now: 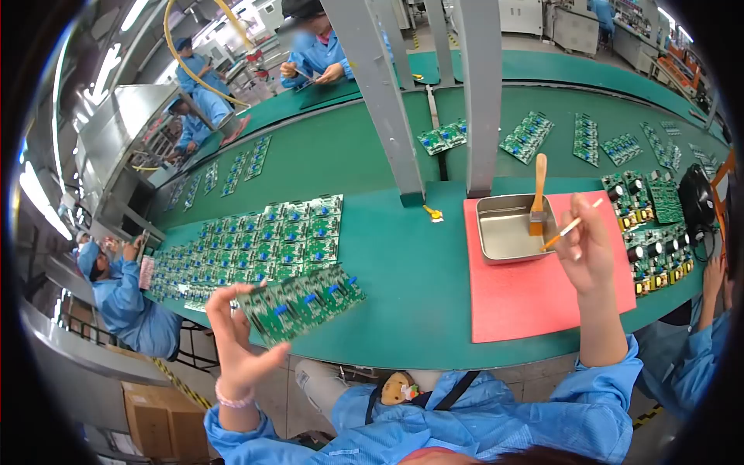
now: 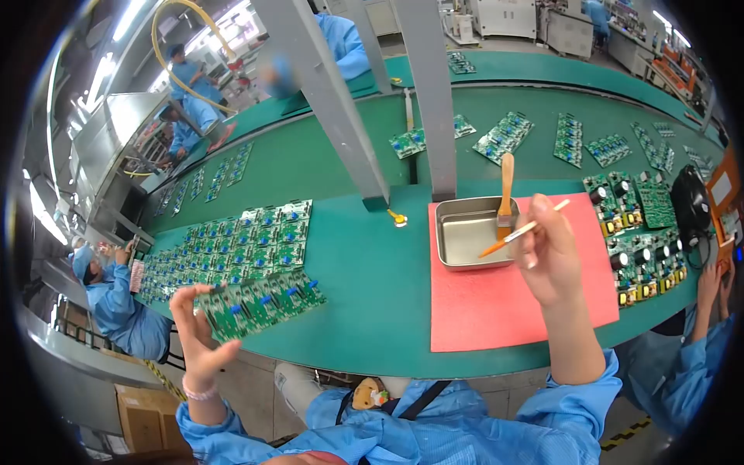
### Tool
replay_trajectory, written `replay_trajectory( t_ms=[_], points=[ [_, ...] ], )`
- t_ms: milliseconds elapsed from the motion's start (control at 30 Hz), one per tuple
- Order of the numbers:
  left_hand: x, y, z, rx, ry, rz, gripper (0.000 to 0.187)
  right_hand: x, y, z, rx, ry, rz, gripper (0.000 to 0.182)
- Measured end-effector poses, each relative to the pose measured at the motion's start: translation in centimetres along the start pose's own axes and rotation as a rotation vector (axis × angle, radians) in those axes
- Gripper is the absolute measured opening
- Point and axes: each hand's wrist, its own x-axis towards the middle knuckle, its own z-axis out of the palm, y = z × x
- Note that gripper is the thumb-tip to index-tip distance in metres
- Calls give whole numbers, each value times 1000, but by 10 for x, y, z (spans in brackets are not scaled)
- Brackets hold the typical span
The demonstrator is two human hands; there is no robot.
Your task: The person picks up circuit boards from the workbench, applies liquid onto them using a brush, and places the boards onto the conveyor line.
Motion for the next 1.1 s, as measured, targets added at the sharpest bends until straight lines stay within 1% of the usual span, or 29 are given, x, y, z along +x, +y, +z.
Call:
replay_trajectory(
  t_ms=[33,100,167,233,300,333,367,467,533,567,600,633,667,700,733,800,833,867,900,933,967,1033,1067,1100],
  points=[
    [13,5,0,-62,5,-30,92,1,-2,-6,13,-5,10,15],
    [44,-1,-13,110,-8,62,89,4,-5,-17,87,-9,7,15],
    [78,-8,-12,109,25,97,83,4,-9,-25,113,-18,6,15],
    [112,-12,-4,14,50,41,79,3,-8,-33,138,-13,-4,14],
    [143,-19,6,-9,66,-20,76,3,-8,-40,110,-11,-35,15],
    [159,-26,10,45,66,-18,75,3,-6,-41,141,30,-44,14],
    [172,-29,18,25,88,-66,75,3,-6,-42,142,29,-44,14],
    [213,-59,28,-29,91,-83,76,2,-6,-47,137,42,-27,16],
    [238,-75,36,-31,108,-69,77,2,-8,-48,121,-5,-29,18],
    [250,-86,39,-36,91,-69,77,2,-9,-44,121,10,-38,18],
    [261,-97,40,-6,126,-55,78,2,-11,-37,105,74,-26,15],
    [273,-109,40,24,162,-42,79,3,-11,-34,90,138,-12,23],
    [285,-123,39,9,184,-44,80,3,-11,-39,91,150,-17,23],
    [298,-135,40,5,177,-46,80,5,-10,-47,107,92,-18,16],
    [310,-146,41,17,234,-27,82,5,-9,-53,120,32,-16,18],
    [334,-165,42,43,356,26,86,6,-10,-56,118,56,-28,18],
    [352,-183,38,30,360,22,86,8,-11,-56,121,73,-42,18],
    [373,-206,32,148,451,37,86,9,-13,-57,105,71,-43,18],
    [381,-209,34,268,539,50,87,10,-14,-57,104,86,-48,17],
    [388,-212,39,325,577,4,82,10,-14,-58,106,103,-60,16],
    [395,-216,43,314,571,7,82,10,-14,-59,100,109,-70,16],
    [409,-226,48,380,594,58,73,12,-13,-63,58,38,-79,15],
    [412,-233,50,376,583,57,73,12,-13,-63,57,49,-83,15],
    [412,-233,54,352,579,121,78,11,-13,-62,51,68,-84,15]
  ],
)
